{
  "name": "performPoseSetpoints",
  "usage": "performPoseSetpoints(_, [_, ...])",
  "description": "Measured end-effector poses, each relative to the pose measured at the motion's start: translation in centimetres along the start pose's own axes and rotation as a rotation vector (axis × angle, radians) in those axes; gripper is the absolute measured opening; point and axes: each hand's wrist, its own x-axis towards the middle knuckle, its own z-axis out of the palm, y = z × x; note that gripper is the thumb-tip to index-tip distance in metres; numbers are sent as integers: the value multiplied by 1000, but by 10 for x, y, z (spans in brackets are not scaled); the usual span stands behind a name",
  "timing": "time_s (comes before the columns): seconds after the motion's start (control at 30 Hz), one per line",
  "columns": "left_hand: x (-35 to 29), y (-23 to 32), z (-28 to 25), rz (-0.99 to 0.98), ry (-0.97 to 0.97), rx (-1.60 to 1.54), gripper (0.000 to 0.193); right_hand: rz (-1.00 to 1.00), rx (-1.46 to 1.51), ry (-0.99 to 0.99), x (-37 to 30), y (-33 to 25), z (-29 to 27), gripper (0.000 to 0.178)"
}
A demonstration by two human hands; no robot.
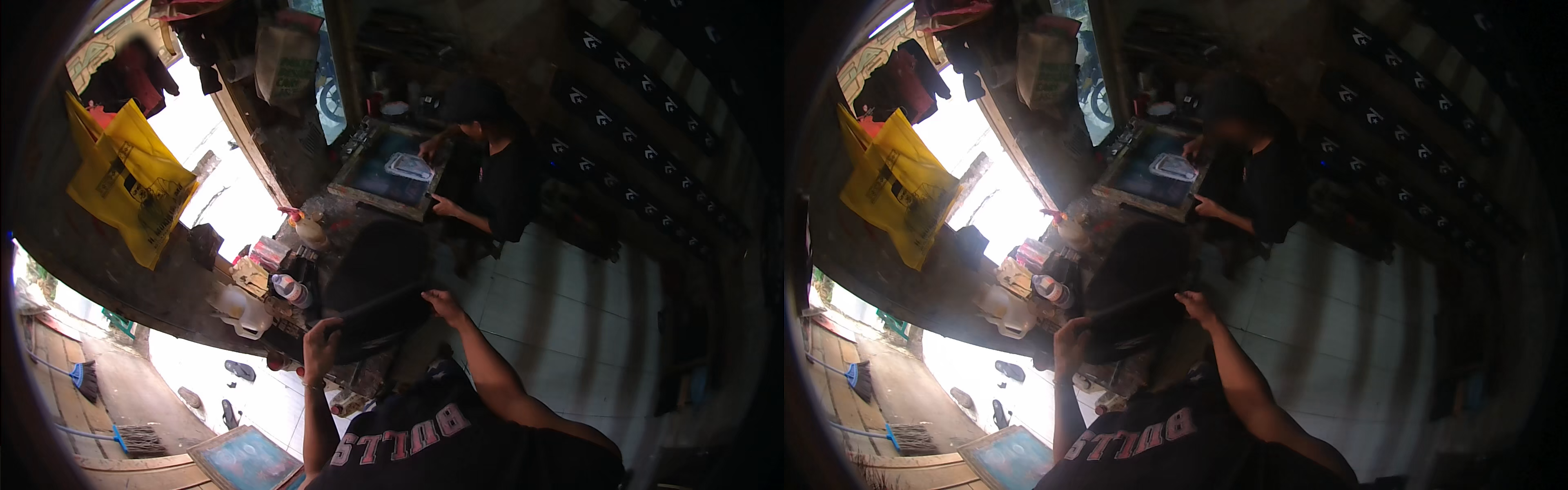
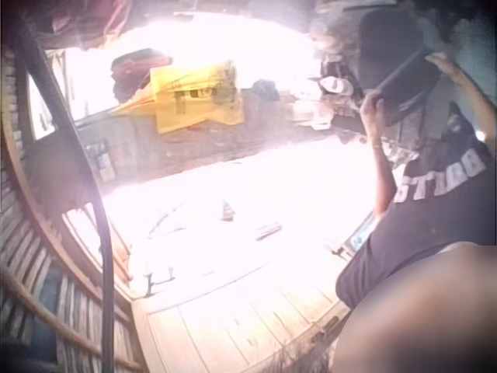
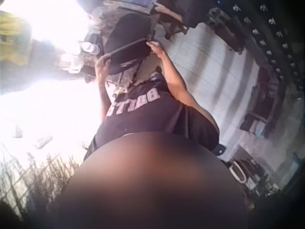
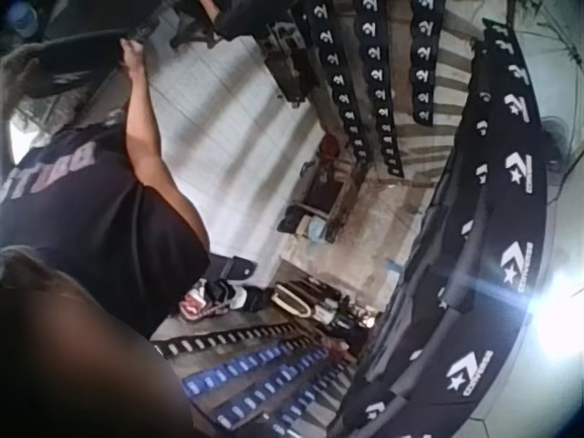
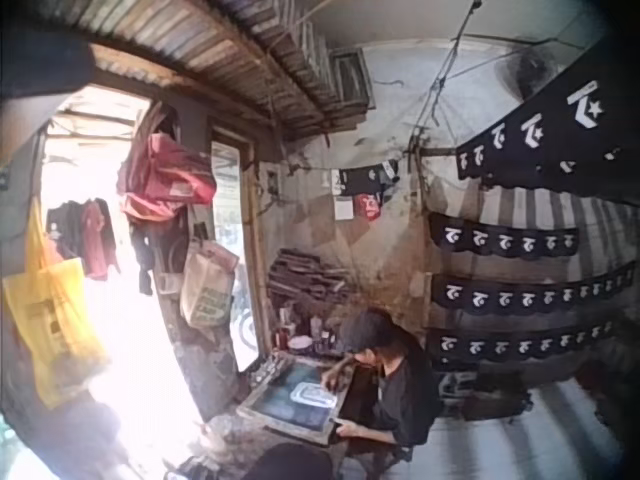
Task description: The person repeatedly picks up black shoe insoles, places them on a screen printing frame, and hands them to a coworker who applies ink. The person then removes the printed insoles and hangs them on a wall rack to dry. This cycle is repeated multiple times.
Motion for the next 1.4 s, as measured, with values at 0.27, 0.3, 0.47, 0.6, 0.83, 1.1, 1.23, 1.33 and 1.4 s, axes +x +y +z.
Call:
performPoseSetpoints(0.27, [-17, -18, -22, -117, 127, 84, 24, 389, -31, 228, -28, 150, -56, 22])
performPoseSetpoints(0.3, [-23, -22, -25, -130, 141, 58, 24, 428, -49, 252, -41, 172, -65, 22])
performPoseSetpoints(0.47, [-49, -41, -32, -259, 261, -179, 28, 694, -113, 335, -97, 233, -97, 30])
performPoseSetpoints(0.6, [-63, -48, -37, -245, 319, -187, 39, 704, -66, 351, -111, 231, -104, 30])
performPoseSetpoints(0.83, [-71, -61, -37, -240, 365, -115, 39, 501, -7, 324, -84, 195, -95, 16])
performPoseSetpoints(1.1, [-83, -62, -40, -254, 441, -163, 47, 490, -84, 305, -73, 177, -87, 19])
performPoseSetpoints(1.23, [-90, -58, -47, -466, 393, -206, 50, 585, -129, 263, -80, 182, -88, 24])
performPoseSetpoints(1.33, [-92, -60, -48, -336, 456, -153, 43, 623, -149, 254, -85, 185, -90, 27])
performPoseSetpoints(1.4, [-91, -62, -47, -342, 487, -118, 36, 633, -158, 252, -87, 184, -91, 27])
